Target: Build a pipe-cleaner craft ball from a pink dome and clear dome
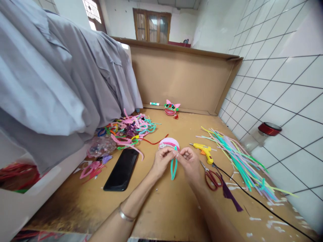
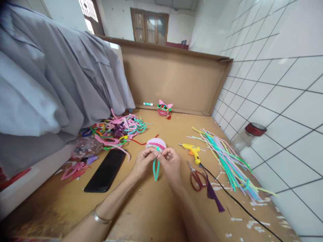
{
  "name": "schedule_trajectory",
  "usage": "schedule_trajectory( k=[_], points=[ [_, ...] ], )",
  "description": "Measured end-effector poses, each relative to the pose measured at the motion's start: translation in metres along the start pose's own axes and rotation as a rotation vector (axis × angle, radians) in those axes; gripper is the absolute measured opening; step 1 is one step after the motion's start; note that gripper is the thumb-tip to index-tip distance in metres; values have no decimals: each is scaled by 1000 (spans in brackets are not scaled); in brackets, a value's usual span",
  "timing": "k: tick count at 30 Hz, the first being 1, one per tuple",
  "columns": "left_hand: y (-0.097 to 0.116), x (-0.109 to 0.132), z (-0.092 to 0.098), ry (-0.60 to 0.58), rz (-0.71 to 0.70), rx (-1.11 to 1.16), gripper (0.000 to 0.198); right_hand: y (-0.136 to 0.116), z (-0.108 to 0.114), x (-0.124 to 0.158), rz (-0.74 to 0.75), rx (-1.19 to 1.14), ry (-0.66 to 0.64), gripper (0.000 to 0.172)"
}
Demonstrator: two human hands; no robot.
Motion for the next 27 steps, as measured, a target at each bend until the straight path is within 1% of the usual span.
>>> schedule_trajectory(
  k=[5, 7, 12, 15, 20, 25, 27],
  points=[
    [1, -1, 1, 54, 49, 86, 31, -5, 3, 2, 14, -10, -125, 27],
    [1, -1, 0, 54, 72, 123, 35, -6, 4, 2, 16, -35, -146, 25],
    [6, -1, -3, -2, 97, 115, 37, -2, 4, 0, 1, -79, -106, 24],
    [6, -1, -3, -14, 93, 96, 39, 0, 4, -2, -5, -83, -94, 25],
    [-3, -1, -2, -19, 87, 87, 40, 5, 4, -5, -40, -86, -106, 26],
    [-8, 0, -3, 15, 84, 34, 43, 12, 9, -7, -60, -127, -134, 26],
    [-8, 3, -4, -11, 98, -13, 44, 13, 12, -7, -66, -149, -157, 24]
  ],
)
Point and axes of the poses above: each hand's wrist, its own x-axis away from the middle knuckle, its own z-axis out of the back of the hand, y = z × x, the point moved 1 cm from there along -x, towards the middle knuckle, and after that the axes turned 5 degrees about -z, right-handed, at the moved point
